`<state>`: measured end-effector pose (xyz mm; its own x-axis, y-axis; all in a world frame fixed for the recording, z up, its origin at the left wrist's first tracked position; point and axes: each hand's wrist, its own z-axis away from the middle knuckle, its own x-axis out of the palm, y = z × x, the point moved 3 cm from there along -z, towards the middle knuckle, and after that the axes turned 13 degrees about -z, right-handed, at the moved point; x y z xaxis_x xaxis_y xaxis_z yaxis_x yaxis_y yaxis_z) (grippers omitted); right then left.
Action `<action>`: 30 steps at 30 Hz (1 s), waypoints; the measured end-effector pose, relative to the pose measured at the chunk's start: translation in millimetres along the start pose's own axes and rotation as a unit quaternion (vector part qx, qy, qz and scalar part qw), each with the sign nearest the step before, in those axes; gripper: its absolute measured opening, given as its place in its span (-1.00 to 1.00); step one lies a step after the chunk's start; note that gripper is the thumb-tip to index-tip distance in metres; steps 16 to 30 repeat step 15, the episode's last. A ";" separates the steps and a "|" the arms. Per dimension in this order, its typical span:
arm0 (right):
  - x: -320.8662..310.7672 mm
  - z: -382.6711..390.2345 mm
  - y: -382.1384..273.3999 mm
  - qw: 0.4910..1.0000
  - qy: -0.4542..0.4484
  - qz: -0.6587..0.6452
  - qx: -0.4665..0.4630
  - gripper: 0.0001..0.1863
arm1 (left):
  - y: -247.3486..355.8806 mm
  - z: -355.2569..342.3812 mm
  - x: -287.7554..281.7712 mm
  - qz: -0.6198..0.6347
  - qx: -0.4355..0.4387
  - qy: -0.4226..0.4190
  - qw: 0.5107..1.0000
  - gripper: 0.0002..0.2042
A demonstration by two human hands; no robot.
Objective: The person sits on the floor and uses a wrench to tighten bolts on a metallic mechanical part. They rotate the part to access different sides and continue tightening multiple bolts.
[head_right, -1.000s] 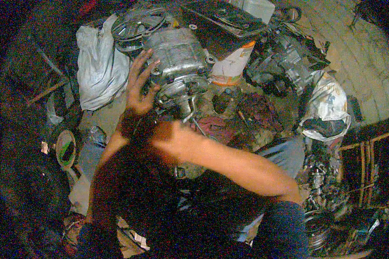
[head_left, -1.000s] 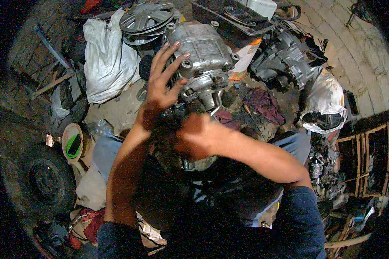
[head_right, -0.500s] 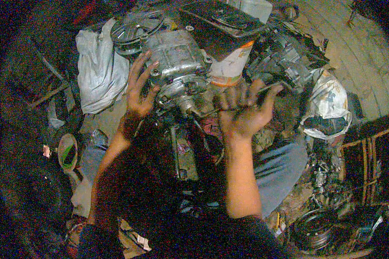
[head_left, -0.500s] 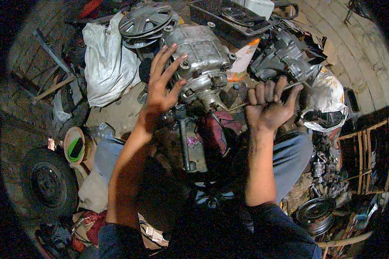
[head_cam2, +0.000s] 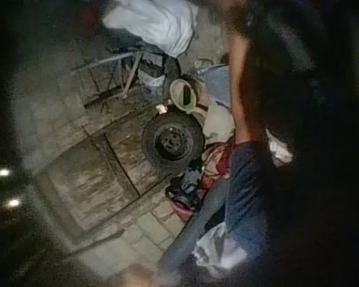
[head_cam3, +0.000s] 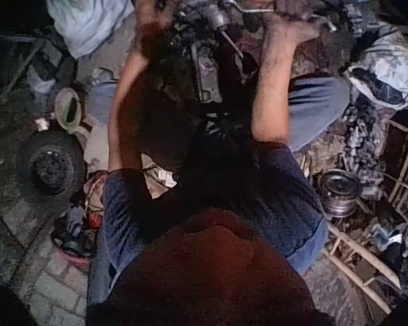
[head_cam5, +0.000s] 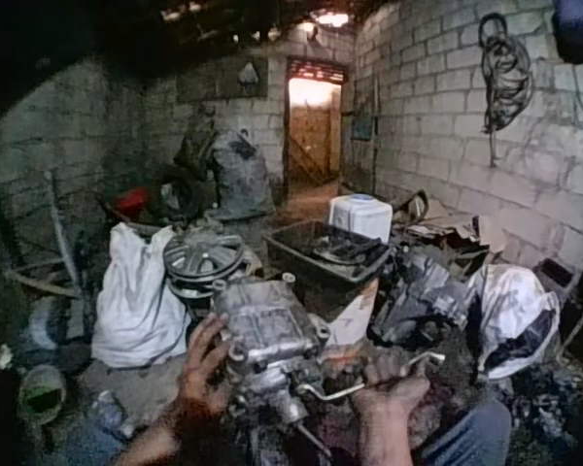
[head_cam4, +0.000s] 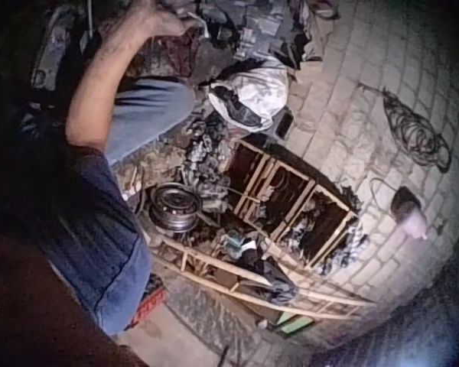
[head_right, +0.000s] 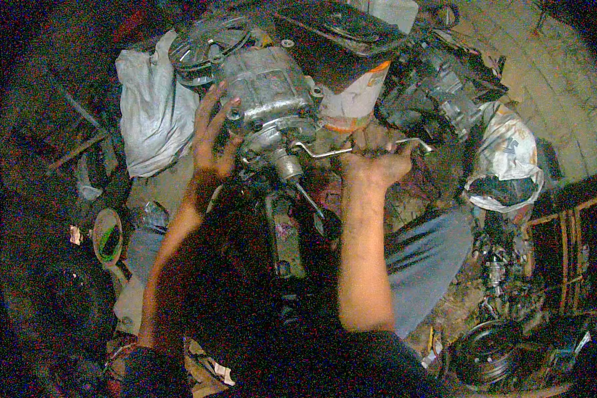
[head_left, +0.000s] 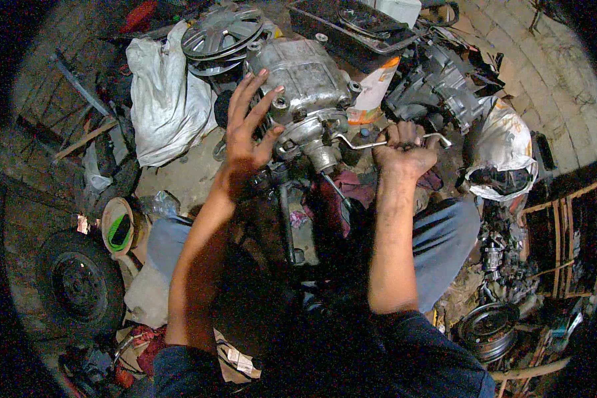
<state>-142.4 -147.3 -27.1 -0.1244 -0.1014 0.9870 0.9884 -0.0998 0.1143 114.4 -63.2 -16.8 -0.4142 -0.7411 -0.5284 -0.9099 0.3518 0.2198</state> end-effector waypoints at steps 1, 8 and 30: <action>-1.6 1.7 3.1 0.999 0.043 -0.007 -0.003 -0.44 | -0.9 0.2 -0.1 -0.003 0.006 0.003 1.000 -0.40; -16.2 -4.3 7.4 0.980 0.187 -0.052 -0.031 -0.44 | -2.4 0.8 5.5 0.006 0.006 0.026 1.000 -0.42; 64.7 35.1 28.4 0.966 -0.199 0.155 0.062 -0.36 | -0.7 2.4 4.0 0.002 0.005 0.024 1.000 -0.44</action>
